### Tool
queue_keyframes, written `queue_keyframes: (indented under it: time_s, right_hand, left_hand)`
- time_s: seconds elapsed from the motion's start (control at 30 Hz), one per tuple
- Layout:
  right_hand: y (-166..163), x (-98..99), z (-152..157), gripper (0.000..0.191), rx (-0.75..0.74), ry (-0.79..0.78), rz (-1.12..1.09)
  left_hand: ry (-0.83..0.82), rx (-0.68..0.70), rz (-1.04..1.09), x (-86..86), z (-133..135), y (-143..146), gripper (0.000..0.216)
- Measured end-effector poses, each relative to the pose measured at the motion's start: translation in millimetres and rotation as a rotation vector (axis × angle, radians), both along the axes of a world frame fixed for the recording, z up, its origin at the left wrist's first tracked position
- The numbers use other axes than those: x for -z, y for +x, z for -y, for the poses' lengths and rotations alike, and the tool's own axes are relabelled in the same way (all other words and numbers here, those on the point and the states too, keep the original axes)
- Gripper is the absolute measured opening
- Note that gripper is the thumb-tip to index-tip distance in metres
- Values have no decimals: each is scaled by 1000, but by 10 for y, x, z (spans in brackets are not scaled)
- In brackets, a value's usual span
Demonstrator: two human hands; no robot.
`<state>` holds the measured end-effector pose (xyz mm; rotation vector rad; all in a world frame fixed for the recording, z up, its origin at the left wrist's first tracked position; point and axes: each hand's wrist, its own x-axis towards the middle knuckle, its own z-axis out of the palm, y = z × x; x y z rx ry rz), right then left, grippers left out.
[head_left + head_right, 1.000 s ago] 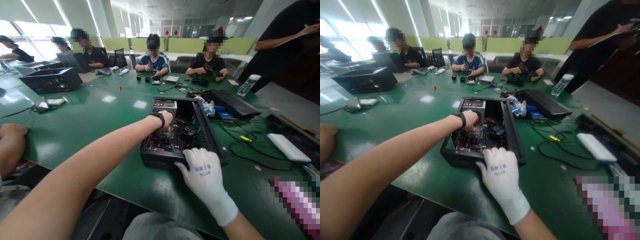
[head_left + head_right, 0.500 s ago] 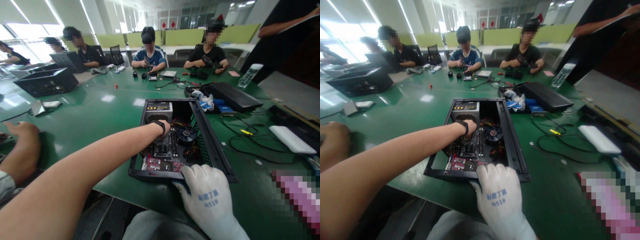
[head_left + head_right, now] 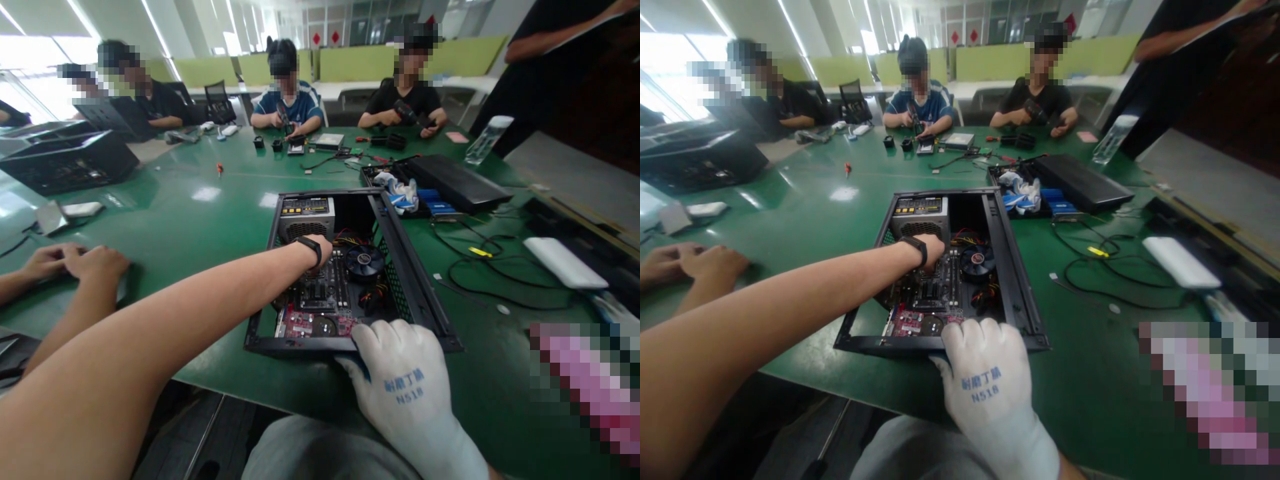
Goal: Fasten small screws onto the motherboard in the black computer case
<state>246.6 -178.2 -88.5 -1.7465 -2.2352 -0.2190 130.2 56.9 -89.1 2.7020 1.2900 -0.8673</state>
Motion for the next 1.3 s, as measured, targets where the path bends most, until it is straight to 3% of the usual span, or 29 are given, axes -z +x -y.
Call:
queue_keyframes:
  time_s: [0.53,1.1,1.3]
  right_hand:
    - [-7,-16,14,27,2,-5,27]
    - [-4,-30,8,24,2,-5,17]
    - [-1,-22,-1,22,-2,-9,8]
  left_hand:
    - [13,-17,-26,-67,50,24,52]
    - [-1,-19,-38,-50,16,27,55]
    - [2,-23,-18,-38,5,11,65]
